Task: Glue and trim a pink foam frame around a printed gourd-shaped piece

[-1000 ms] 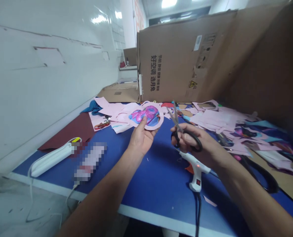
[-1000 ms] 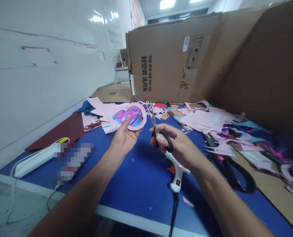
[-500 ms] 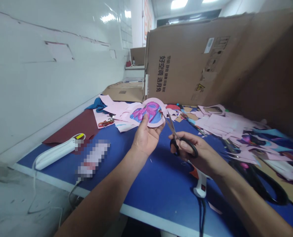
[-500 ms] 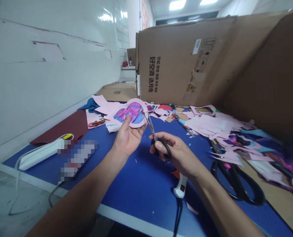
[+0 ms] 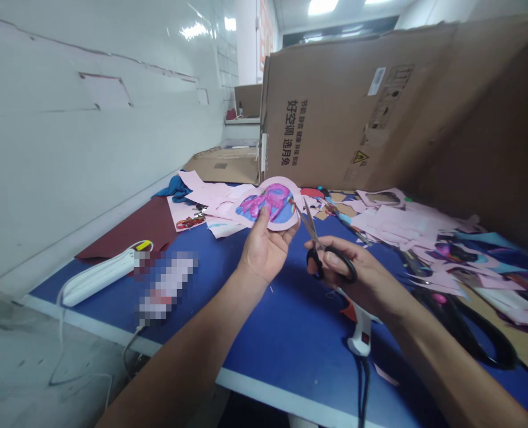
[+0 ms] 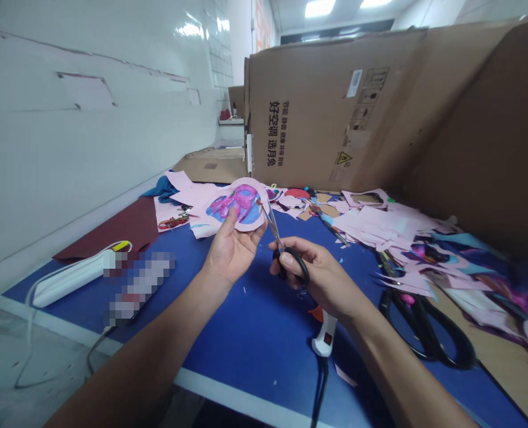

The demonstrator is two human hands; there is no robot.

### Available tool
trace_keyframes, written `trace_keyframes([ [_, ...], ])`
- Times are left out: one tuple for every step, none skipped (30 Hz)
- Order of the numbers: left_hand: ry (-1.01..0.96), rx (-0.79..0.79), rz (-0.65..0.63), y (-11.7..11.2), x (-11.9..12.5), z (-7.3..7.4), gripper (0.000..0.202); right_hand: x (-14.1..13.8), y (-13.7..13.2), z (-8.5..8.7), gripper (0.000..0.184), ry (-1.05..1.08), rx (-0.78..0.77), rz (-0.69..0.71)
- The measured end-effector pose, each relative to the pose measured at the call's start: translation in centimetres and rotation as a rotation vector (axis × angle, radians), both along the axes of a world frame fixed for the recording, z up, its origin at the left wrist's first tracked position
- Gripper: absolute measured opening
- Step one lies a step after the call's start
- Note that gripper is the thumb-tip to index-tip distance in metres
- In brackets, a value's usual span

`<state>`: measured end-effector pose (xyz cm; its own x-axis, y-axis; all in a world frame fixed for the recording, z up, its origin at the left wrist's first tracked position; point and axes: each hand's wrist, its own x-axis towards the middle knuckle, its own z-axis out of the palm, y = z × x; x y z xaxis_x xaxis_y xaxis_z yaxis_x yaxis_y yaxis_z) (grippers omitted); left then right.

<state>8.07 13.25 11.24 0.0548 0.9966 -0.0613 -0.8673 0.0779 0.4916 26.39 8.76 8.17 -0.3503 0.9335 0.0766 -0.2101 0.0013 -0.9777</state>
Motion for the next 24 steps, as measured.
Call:
trace_keyframes([
  [0.007,-0.001,-0.001,-0.01,0.0,0.0,0.028,-0.01,-0.01,0.03,0.043,-0.001,0.0,-0.001],
  [0.013,-0.003,-0.001,-0.02,0.01,0.0,0.028,-0.03,-0.01,0.05,0.043,0.0,0.002,-0.002],
  [0.017,-0.004,-0.002,-0.03,0.02,0.01,0.028,-0.03,0.0,0.06,0.043,0.001,0.003,0.0],
  [0.018,-0.005,-0.003,-0.05,0.03,0.02,0.028,-0.04,0.02,0.04,0.043,0.004,0.005,0.002],
  [0.018,-0.005,-0.003,-0.06,0.05,0.03,0.028,-0.05,0.06,0.02,0.042,0.008,0.008,0.005],
  [0.017,-0.006,-0.003,-0.07,0.07,0.03,0.028,-0.05,0.09,-0.01,0.042,0.013,0.009,0.01],
  [0.014,-0.006,-0.003,-0.08,0.08,0.03,0.028,-0.05,0.12,-0.05,0.041,0.019,0.011,0.015],
  [0.01,-0.007,-0.004,-0.09,0.1,0.02,0.029,-0.04,0.14,-0.09,0.04,0.025,0.012,0.019],
  [0.006,-0.009,-0.007,-0.09,0.11,0.01,0.029,-0.03,0.15,-0.13,0.04,0.029,0.014,0.022],
  [0.003,-0.011,-0.01,-0.09,0.12,0.0,0.03,0.0,0.14,-0.17,0.04,0.031,0.015,0.023],
  [-0.001,-0.014,-0.013,-0.1,0.13,-0.01,0.03,0.02,0.11,-0.21,0.04,0.032,0.017,0.023],
  [-0.005,-0.015,-0.016,-0.1,0.14,-0.02,0.03,0.05,0.09,-0.26,0.04,0.034,0.018,0.022],
  [-0.008,-0.015,-0.017,-0.11,0.14,-0.02,0.03,0.08,0.06,-0.29,0.04,0.034,0.02,0.021],
  [-0.011,-0.015,-0.018,-0.12,0.16,-0.01,0.03,0.1,0.04,-0.33,0.041,0.035,0.022,0.02],
  [-0.013,-0.014,-0.02,-0.14,0.17,0.01,0.03,0.11,0.03,-0.35,0.041,0.035,0.023,0.018],
  [-0.015,-0.016,-0.02,-0.18,0.19,0.03,0.03,0.11,0.03,-0.36,0.041,0.034,0.023,0.017],
  [-0.015,-0.02,-0.021,-0.21,0.22,0.06,0.029,0.09,0.03,-0.35,0.042,0.031,0.022,0.014],
  [-0.015,-0.027,-0.022,-0.25,0.25,0.08,0.03,0.06,0.04,-0.33,0.042,0.028,0.022,0.01],
  [-0.015,-0.035,-0.023,-0.28,0.28,0.1,0.03,0.02,0.05,-0.3,0.043,0.025,0.023,0.004],
  [-0.014,-0.041,-0.025,-0.31,0.31,0.11,0.03,-0.01,0.06,-0.27,0.043,0.024,0.024,-0.001],
  [-0.015,-0.045,-0.027,-0.34,0.34,0.11,0.03,-0.04,0.07,-0.25,0.043,0.024,0.026,-0.004],
  [-0.016,-0.045,-0.029,-0.35,0.36,0.1,0.03,-0.05,0.09,-0.24,0.043,0.025,0.027,-0.005],
  [-0.017,-0.044,-0.033,-0.37,0.38,0.09,0.03,-0.05,0.11,-0.26,0.043,0.027,0.026,-0.004],
  [-0.017,-0.041,-0.036,-0.38,0.4,0.07,0.03,-0.04,0.14,-0.3,0.043,0.029,0.024,-0.001],
])
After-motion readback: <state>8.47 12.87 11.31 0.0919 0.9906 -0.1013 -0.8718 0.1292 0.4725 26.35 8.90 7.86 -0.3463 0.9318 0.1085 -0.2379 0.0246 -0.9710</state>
